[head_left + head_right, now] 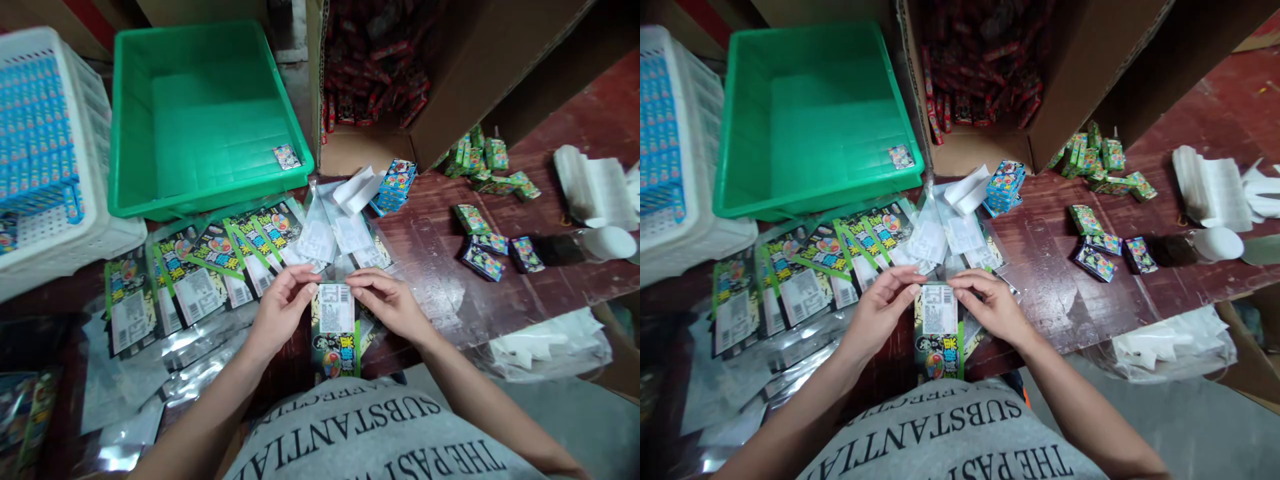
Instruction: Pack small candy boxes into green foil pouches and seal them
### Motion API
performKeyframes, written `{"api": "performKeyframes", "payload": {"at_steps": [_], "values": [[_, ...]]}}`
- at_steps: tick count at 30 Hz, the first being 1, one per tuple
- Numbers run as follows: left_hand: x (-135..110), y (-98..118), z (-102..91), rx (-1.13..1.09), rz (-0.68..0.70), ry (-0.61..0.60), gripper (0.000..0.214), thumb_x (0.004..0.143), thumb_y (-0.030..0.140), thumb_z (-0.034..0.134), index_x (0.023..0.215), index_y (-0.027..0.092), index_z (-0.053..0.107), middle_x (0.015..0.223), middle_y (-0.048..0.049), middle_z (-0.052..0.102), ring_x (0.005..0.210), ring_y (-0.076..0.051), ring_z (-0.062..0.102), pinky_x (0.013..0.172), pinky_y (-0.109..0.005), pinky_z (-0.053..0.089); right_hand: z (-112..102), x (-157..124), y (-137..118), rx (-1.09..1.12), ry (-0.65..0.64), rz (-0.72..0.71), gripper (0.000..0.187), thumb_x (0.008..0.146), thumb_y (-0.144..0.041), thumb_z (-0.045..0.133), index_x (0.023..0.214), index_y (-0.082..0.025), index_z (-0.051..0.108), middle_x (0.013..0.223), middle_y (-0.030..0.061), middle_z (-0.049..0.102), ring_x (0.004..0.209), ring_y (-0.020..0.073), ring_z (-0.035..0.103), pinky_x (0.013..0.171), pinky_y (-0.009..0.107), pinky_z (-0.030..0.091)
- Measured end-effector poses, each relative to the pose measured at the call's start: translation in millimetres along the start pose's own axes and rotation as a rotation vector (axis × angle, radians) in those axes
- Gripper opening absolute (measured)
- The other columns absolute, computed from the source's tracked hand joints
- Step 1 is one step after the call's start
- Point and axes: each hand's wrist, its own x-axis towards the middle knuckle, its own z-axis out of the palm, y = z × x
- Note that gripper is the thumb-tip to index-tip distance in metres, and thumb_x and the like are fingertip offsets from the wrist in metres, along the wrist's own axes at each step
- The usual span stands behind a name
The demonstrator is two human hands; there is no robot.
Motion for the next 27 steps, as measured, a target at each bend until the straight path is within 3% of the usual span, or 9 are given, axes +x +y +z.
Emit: {"api": "performKeyframes", "payload": {"at_steps": [3, 5, 9, 13, 18, 23, 27], "values": [[3, 11, -8.4, 0.138, 0.062, -0.159, 0.014, 0.092, 0.034, 0.067, 0.096, 0.023, 0.075, 0.103, -0.0054, 0.075, 0.097, -0.020, 0.068, 0.091, -0.037, 0.053, -6, 6, -12, 0.027, -0.037, 0.051, 0.012, 0.090, -0.040, 0.074, 0.096, -0.029, 0.078, 0.104, 0.0046, 0.075, 0.101, 0.0222, 0.070, 0.092, 0.044, 0.057], [6, 18, -11.6, 0.164, 0.082, -0.178, 0.011, 0.089, 0.032, 0.070, 0.090, 0.022, 0.075, 0.098, -0.0045, 0.075, 0.093, -0.019, 0.068, 0.088, -0.036, 0.053, -5, 10, -18, 0.024, -0.026, 0.125, 0.015, 0.087, -0.040, 0.076, 0.092, -0.026, 0.076, 0.096, 0.0041, 0.076, 0.090, 0.0204, 0.070, 0.083, 0.039, 0.058], [16, 30, -13.5, 0.181, -0.032, -0.167, 0.011, 0.082, 0.032, 0.075, 0.084, 0.021, 0.075, 0.081, -0.0022, 0.075, 0.073, -0.017, 0.066, 0.072, -0.031, 0.052, 1, 21, -21, 0.113, 0.002, 0.328, 0.019, 0.080, -0.037, 0.082, 0.086, -0.022, 0.074, 0.084, 0.0016, 0.074, 0.072, 0.0151, 0.065, 0.070, 0.032, 0.055], [27, 34, -17.9, 0.181, -0.130, -0.221, 0.017, 0.079, 0.039, 0.078, 0.080, 0.022, 0.078, 0.076, -0.0026, 0.075, 0.066, -0.016, 0.064, 0.065, -0.030, 0.051, -2, 29, -22, 0.206, -0.031, 0.399, 0.014, 0.078, -0.034, 0.084, 0.078, -0.023, 0.076, 0.076, -0.0011, 0.073, 0.066, 0.0124, 0.063, 0.071, 0.031, 0.055], [34, 32, -26.8, 0.189, -0.060, -0.350, 0.017, 0.081, 0.040, 0.078, 0.087, 0.025, 0.081, 0.089, -0.0047, 0.079, 0.078, -0.018, 0.069, 0.074, -0.032, 0.055, -14, 24, -20, 0.221, -0.081, 0.350, 0.018, 0.081, -0.042, 0.083, 0.086, -0.025, 0.080, 0.086, 0.0006, 0.078, 0.075, 0.0142, 0.068, 0.077, 0.033, 0.057], [40, 35, -30.1, 0.241, -0.158, -0.353, 0.022, 0.083, 0.044, 0.076, 0.081, 0.022, 0.079, 0.071, -0.0014, 0.072, 0.063, -0.014, 0.063, 0.062, -0.027, 0.052, -17, 15, -13, 0.182, -0.131, 0.192, 0.022, 0.083, -0.039, 0.082, 0.101, -0.026, 0.079, 0.099, 0.0021, 0.075, 0.089, 0.0154, 0.068, 0.082, 0.032, 0.055], [41, 34, -29.6, 0.235, -0.057, -0.465, 0.018, 0.083, 0.039, 0.077, 0.091, 0.022, 0.079, 0.097, -0.0041, 0.077, 0.086, -0.017, 0.070, 0.080, -0.031, 0.055, -17, 11, -6, 0.132, -0.117, 0.137, 0.017, 0.090, -0.038, 0.076, 0.098, -0.023, 0.075, 0.094, 0.0021, 0.071, 0.081, 0.0133, 0.066, 0.075, 0.029, 0.055]]}}
